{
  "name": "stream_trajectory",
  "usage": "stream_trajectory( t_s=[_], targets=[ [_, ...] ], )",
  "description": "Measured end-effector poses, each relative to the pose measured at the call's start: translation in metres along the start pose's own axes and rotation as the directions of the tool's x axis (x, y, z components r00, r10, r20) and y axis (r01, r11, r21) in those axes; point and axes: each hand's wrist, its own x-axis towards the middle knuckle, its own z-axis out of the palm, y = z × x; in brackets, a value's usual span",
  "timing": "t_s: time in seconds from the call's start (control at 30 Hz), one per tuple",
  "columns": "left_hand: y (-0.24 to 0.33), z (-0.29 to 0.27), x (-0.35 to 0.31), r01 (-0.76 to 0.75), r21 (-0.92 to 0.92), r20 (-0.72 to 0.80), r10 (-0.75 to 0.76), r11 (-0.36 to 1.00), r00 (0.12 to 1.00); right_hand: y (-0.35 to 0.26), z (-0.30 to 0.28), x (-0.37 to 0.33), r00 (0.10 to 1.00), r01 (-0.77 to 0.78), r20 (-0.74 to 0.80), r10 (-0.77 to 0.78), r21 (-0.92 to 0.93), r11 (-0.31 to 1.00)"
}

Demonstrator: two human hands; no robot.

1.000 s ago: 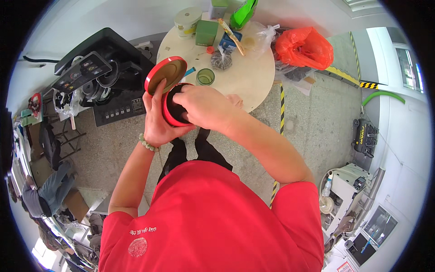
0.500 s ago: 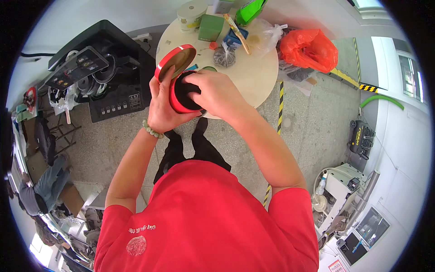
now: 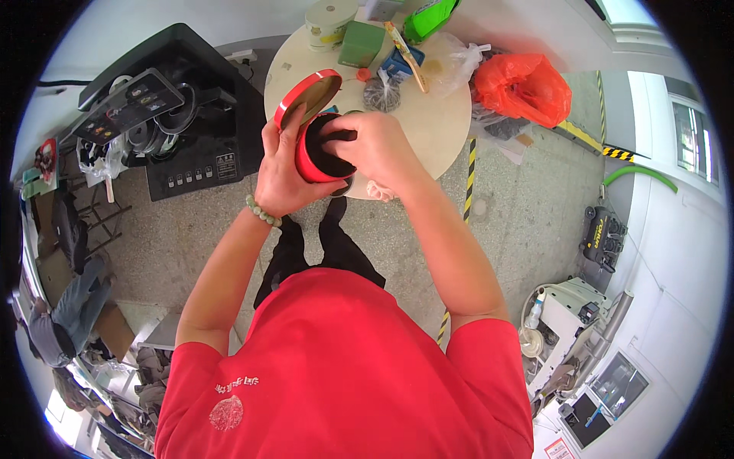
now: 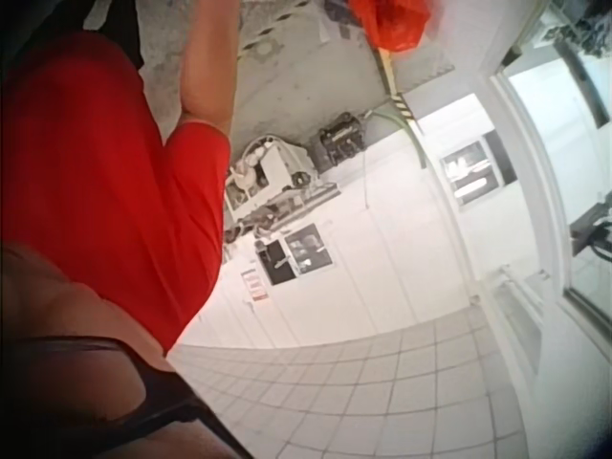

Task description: Prepare a drink using a tumbler and a coffee machine in a break area.

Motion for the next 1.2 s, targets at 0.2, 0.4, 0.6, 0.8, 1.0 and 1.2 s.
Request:
stream_trajectory(
  t_s=[0.2, 0.4, 0.6, 0.8, 1.0, 1.2],
  targets=[
    [-0.004, 0.002, 0.001, 0.022, 0.009, -0.030, -0.022, 1.000, 0.999, 0.005, -0.008, 0.003, 0.994, -0.104, 0.018, 0.103, 0.288, 0.952],
    [-0.013, -0.017, -0.016, 0.076, 0.054, -0.084, -0.071, 0.996, 0.994, 0.022, -0.025, 0.010, 0.985, -0.113, -0.092, 0.149, 0.315, 0.942],
    [-0.020, -0.048, -0.052, 0.201, 0.173, -0.159, -0.175, 0.964, 0.972, 0.075, -0.010, 0.033, 0.954, -0.208, -0.187, 0.235, 0.150, 0.966],
    [-0.023, -0.070, -0.092, 0.271, 0.208, -0.183, -0.235, 0.940, 0.955, 0.094, 0.026, 0.037, 0.934, -0.075, -0.355, -0.025, -0.267, 0.961],
    [-0.017, -0.076, -0.106, 0.269, 0.227, -0.205, -0.224, 0.936, 0.953, 0.092, 0.039, 0.040, 0.923, -0.062, -0.366, -0.118, -0.444, 0.894],
    [-0.013, -0.075, -0.110, 0.258, 0.207, -0.238, -0.207, 0.944, 0.949, 0.084, 0.039, 0.041, 0.936, -0.105, -0.342, -0.088, -0.506, 0.856]
  ],
)
